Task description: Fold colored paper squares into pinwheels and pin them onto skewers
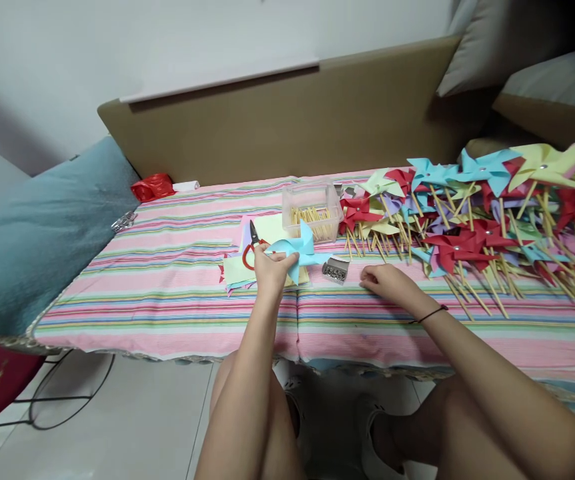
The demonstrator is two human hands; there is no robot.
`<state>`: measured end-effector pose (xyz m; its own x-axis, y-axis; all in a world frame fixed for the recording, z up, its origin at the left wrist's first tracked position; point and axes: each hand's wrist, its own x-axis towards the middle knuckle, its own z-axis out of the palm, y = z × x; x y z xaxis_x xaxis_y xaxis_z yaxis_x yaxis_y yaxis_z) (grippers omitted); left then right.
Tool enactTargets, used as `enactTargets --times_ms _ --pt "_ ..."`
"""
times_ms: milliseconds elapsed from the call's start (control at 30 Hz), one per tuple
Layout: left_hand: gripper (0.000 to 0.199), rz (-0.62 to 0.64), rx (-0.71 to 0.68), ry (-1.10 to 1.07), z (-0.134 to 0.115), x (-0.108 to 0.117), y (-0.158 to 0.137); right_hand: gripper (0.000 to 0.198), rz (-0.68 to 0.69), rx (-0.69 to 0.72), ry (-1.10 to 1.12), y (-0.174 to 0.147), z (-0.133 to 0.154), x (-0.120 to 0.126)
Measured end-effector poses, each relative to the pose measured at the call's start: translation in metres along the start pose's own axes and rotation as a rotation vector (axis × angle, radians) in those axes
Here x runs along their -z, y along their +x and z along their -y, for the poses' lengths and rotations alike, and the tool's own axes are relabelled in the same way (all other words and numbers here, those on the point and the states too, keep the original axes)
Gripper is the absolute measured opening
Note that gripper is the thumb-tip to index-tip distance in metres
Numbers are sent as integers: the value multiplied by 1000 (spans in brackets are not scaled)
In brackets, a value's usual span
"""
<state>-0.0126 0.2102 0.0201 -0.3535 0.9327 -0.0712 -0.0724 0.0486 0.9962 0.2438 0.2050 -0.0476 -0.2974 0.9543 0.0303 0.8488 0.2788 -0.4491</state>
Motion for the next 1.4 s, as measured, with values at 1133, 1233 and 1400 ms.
enactTargets --times_ms 1133,1233,1400 --pt "52 287 -82 -190 -8 -30 -33 4 -592 188 807 11 98 19" --pt "51 298 -88 -191 -8 -30 -34 5 -602 179 808 11 98 18" --pt "52 313 -90 -196 -6 -29 -32 6 -601 187 792 11 99 19"
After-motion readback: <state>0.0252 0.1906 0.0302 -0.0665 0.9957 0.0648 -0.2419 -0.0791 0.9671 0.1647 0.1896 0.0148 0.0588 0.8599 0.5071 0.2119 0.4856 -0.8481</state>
